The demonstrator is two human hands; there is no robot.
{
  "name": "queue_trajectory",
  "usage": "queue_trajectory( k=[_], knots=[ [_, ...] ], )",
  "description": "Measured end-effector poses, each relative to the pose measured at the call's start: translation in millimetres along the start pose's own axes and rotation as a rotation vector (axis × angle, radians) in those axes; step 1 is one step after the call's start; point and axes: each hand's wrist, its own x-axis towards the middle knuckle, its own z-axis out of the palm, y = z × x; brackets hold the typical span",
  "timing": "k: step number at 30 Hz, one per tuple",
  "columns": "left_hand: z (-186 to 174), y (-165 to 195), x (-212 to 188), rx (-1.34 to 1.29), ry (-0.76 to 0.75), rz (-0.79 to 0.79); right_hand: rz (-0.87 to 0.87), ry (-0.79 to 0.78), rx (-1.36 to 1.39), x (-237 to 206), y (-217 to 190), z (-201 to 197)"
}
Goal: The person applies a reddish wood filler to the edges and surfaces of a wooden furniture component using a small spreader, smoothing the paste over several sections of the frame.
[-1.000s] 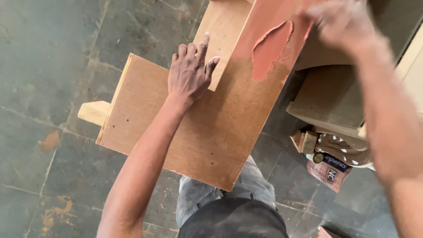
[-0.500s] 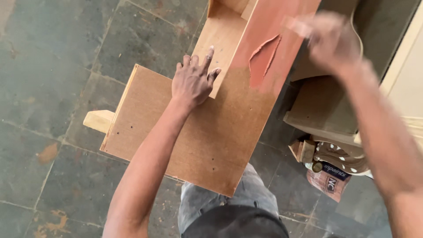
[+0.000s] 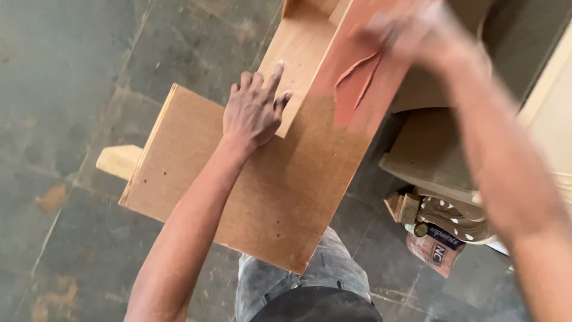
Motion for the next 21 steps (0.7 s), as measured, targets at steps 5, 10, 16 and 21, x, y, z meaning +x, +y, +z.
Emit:
queue_trajectory(
  k=[5, 10, 16, 21],
  knots=[
    [0.6, -2.3, -0.1, -0.020, -0.032, 0.002, -0.041, 0.041, -0.011, -97.7, -72.8, 83.5],
    [0.9, -1.3, 1.3, 0.000, 0.030, 0.010, -0.109, 0.015, -0.005, -142.8, -73.1, 86.9],
    [-0.5, 1.0, 1.0, -0.021, 0.003, -0.027, -0.295, 0.387, -0.158, -50.9, 28.5, 8.2],
    [-0.1, -1.7, 0.7, -0.014, -0.038, -0.052, -0.134, 0.423, -0.211, -41.8, 51.0, 48.2]
  ],
)
